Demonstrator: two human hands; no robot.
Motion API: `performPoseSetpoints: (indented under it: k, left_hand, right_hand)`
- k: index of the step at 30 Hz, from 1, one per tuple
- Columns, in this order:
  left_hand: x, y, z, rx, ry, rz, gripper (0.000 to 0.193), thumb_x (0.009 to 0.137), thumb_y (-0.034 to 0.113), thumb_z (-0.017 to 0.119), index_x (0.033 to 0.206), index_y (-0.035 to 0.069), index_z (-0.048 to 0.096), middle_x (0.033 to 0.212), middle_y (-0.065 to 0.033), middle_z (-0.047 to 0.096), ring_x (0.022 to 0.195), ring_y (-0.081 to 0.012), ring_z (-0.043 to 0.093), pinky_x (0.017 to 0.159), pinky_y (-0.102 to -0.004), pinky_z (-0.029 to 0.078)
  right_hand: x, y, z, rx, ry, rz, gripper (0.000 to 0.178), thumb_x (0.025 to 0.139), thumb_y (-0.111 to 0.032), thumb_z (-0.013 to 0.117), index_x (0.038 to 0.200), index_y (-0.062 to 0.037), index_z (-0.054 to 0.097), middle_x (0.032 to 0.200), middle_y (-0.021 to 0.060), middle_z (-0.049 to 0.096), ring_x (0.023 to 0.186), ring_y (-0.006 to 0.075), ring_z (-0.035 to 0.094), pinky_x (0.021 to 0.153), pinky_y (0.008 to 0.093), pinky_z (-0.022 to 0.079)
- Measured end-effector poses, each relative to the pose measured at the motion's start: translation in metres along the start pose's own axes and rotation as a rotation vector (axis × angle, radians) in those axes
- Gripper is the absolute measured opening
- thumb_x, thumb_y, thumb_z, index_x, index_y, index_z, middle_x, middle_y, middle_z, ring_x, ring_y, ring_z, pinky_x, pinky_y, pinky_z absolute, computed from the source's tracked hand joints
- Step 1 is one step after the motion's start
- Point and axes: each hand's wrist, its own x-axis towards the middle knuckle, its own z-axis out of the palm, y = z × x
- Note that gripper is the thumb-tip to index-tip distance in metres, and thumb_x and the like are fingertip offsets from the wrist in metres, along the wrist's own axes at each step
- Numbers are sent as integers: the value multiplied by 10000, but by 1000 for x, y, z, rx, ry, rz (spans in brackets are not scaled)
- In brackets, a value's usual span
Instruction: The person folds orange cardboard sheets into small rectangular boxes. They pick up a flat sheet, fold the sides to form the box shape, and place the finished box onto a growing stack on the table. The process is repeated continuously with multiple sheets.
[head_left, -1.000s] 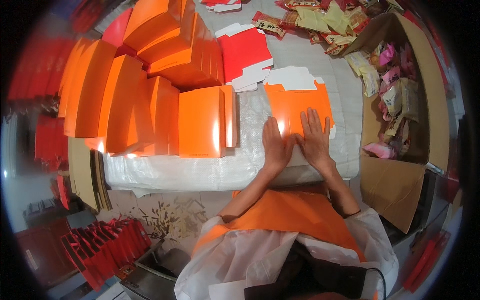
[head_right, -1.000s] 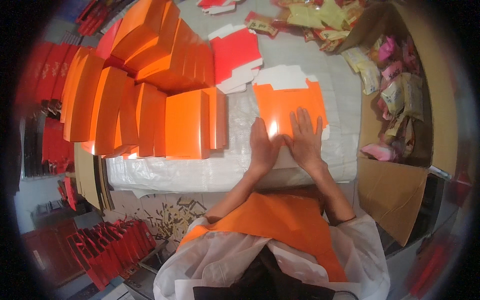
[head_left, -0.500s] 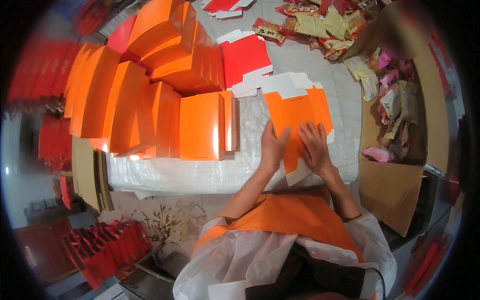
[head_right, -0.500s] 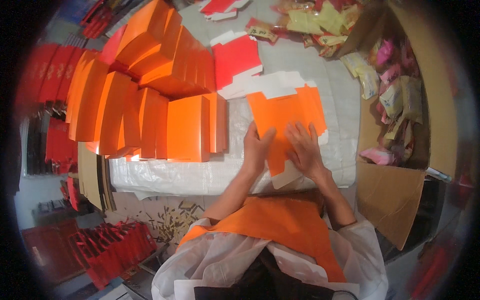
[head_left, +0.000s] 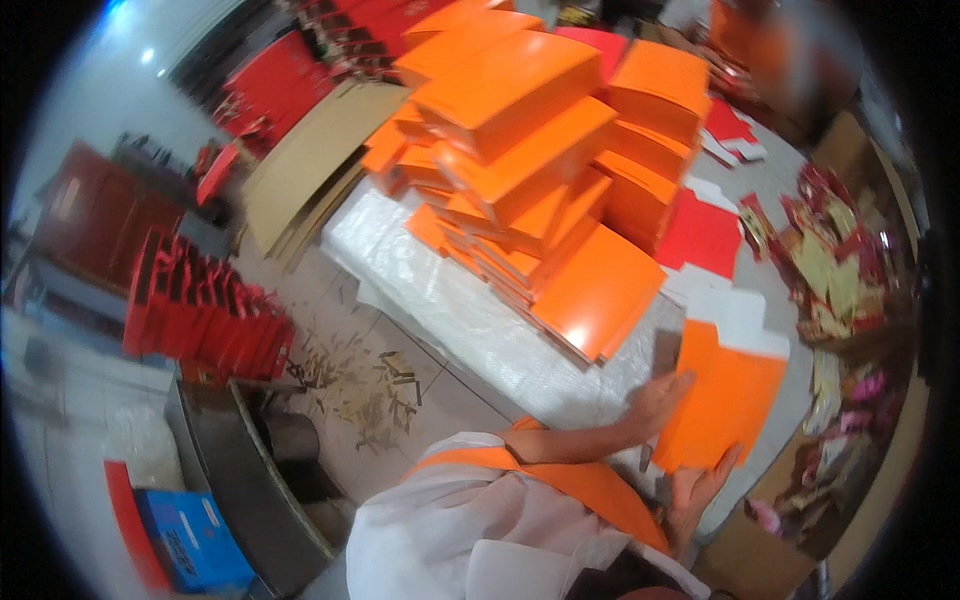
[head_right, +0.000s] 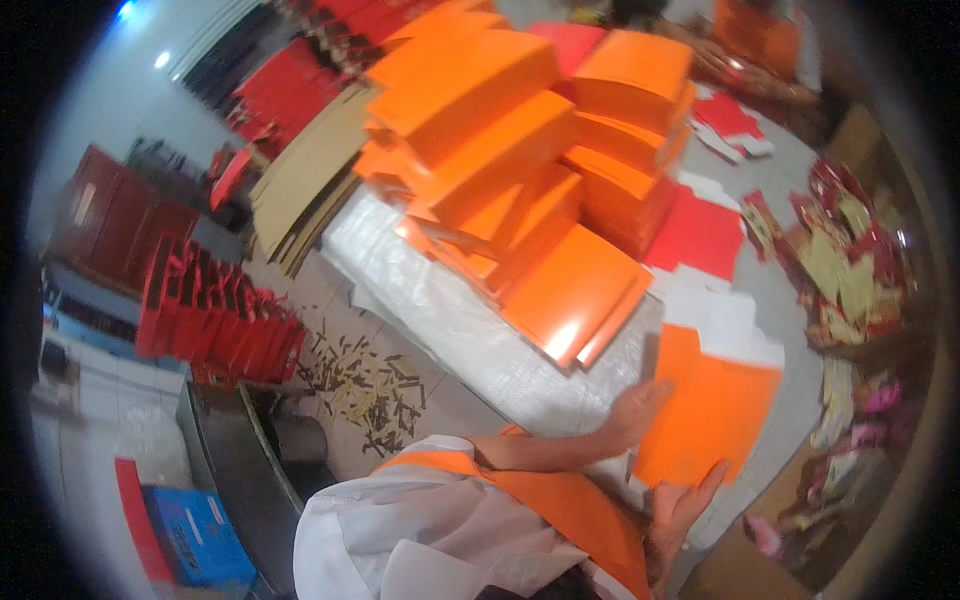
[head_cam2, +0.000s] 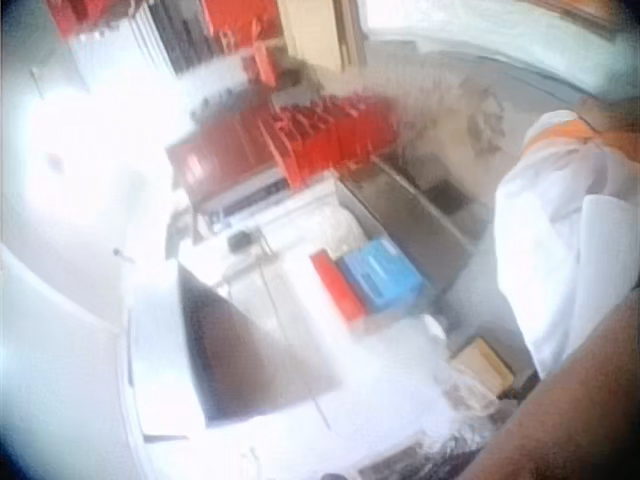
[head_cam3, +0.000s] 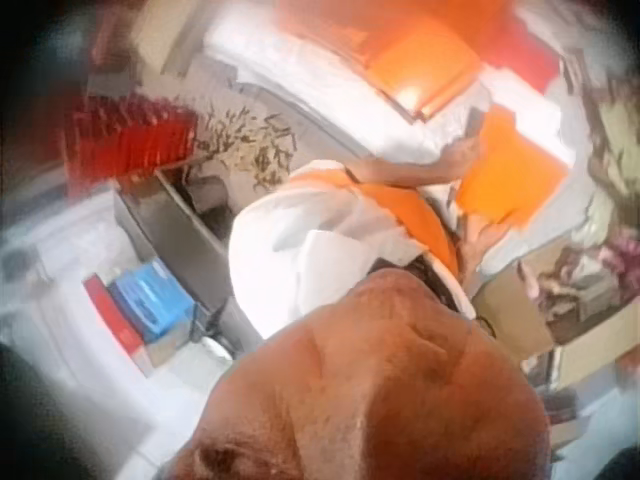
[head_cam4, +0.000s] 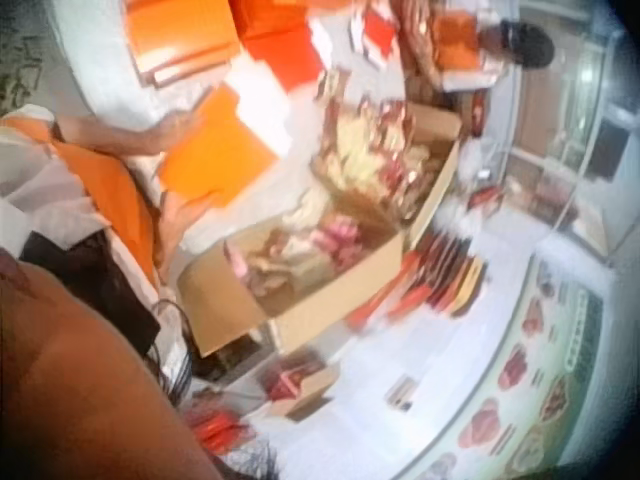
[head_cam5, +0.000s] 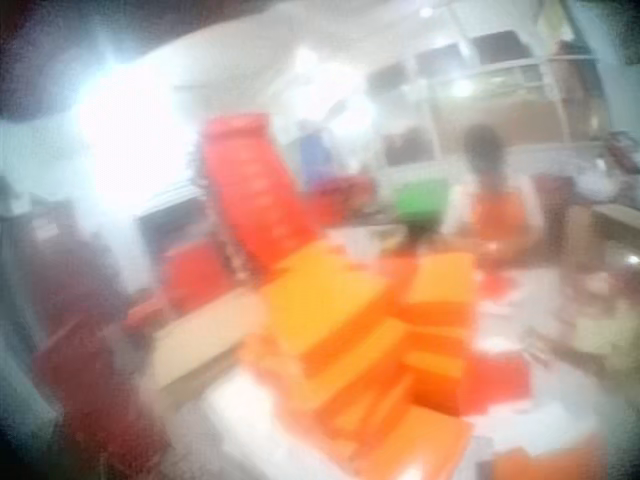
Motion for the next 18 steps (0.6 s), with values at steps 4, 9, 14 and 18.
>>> performPoseSetpoints:
  k: [4,9,14,18]
  left_hand:
    - [-10,6,-2,7,48,75,377,935,260,358,1156,-43,386,1076,-116,466,1001,-163,428,880,-303,355]
    - [-17,11,9,139,152,306,600,874,285,445,1295,-65,199,1292,-194,311,1223,-240,288,992,-322,264]
    - [-16,24,-6,115,-65,73,566,819,338,555,1211,-39,397,1105,-157,510,1057,-205,473,883,-316,382]
    - [-8,35,-21,124,-9,-164,428,831,314,563,1094,-21,520,929,-121,596,888,-174,551,789,-308,432]
  right_hand:
    - [4,20,-5,-318,-2,-60,435,923,-289,410,1271,-37,343,1275,85,407,1142,216,421,962,354,339]
    - [5,32,-19,-836,104,-134,400,901,-169,473,1257,-32,354,1201,62,458,1038,179,478,869,301,418]
    - [-1,23,8,-951,156,122,412,892,-152,486,1260,-30,348,1196,84,463,1029,181,486,845,298,429]
    - [-16,18,5,-858,-57,263,349,891,-175,481,1190,-7,415,1153,141,496,987,215,522,777,329,464]
